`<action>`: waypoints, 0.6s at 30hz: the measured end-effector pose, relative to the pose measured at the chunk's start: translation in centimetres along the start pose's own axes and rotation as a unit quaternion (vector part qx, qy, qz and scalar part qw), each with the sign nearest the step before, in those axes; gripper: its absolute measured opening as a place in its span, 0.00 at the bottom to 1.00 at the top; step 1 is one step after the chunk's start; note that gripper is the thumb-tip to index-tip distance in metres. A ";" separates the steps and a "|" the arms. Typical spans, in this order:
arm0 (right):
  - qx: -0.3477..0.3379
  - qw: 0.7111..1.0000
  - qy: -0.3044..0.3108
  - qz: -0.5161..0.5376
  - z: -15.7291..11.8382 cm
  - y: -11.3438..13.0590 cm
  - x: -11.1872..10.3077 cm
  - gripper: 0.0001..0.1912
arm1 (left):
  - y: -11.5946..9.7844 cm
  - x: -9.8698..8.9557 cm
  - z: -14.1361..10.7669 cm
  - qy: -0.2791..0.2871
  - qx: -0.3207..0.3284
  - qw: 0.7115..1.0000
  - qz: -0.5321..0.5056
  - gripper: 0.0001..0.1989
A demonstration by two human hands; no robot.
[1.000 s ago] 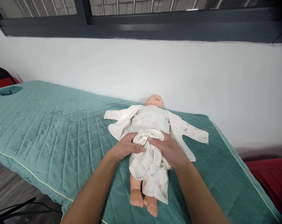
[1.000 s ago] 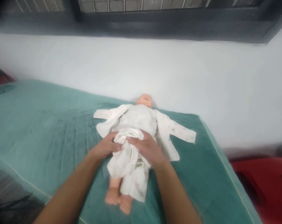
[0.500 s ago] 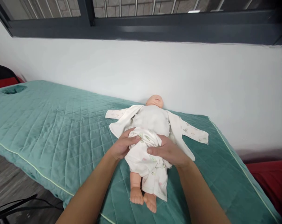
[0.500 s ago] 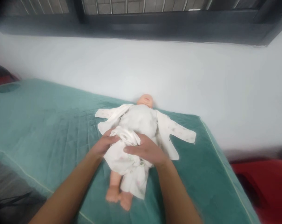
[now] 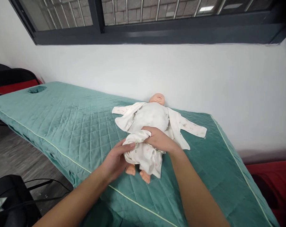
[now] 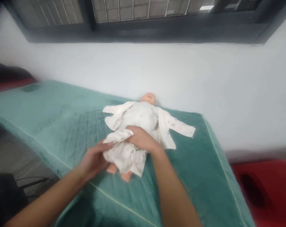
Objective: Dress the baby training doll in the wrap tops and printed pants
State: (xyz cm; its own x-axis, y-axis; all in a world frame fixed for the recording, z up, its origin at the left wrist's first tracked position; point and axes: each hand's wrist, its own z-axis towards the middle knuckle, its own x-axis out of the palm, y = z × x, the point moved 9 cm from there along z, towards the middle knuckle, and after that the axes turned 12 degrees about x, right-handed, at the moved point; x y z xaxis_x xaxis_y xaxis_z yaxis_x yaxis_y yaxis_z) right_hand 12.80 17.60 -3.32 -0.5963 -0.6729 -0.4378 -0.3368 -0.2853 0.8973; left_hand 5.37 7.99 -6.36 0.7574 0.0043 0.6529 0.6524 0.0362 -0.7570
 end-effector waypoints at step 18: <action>0.026 0.963 -0.015 -0.267 0.4 -0.7 1.8 0.05 | 5.6 -4.2 -10.5 -0.340 0.032 0.940 0.023 0.23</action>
State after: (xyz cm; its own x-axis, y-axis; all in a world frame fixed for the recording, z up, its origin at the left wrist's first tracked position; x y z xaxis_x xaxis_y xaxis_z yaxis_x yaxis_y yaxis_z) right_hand 11.64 16.90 -4.73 -0.3486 -0.4201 -0.8379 -0.6361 -0.5505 0.5407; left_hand 6.13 -2.32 -13.59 0.5779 0.6445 0.5007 0.6000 0.0804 -0.7960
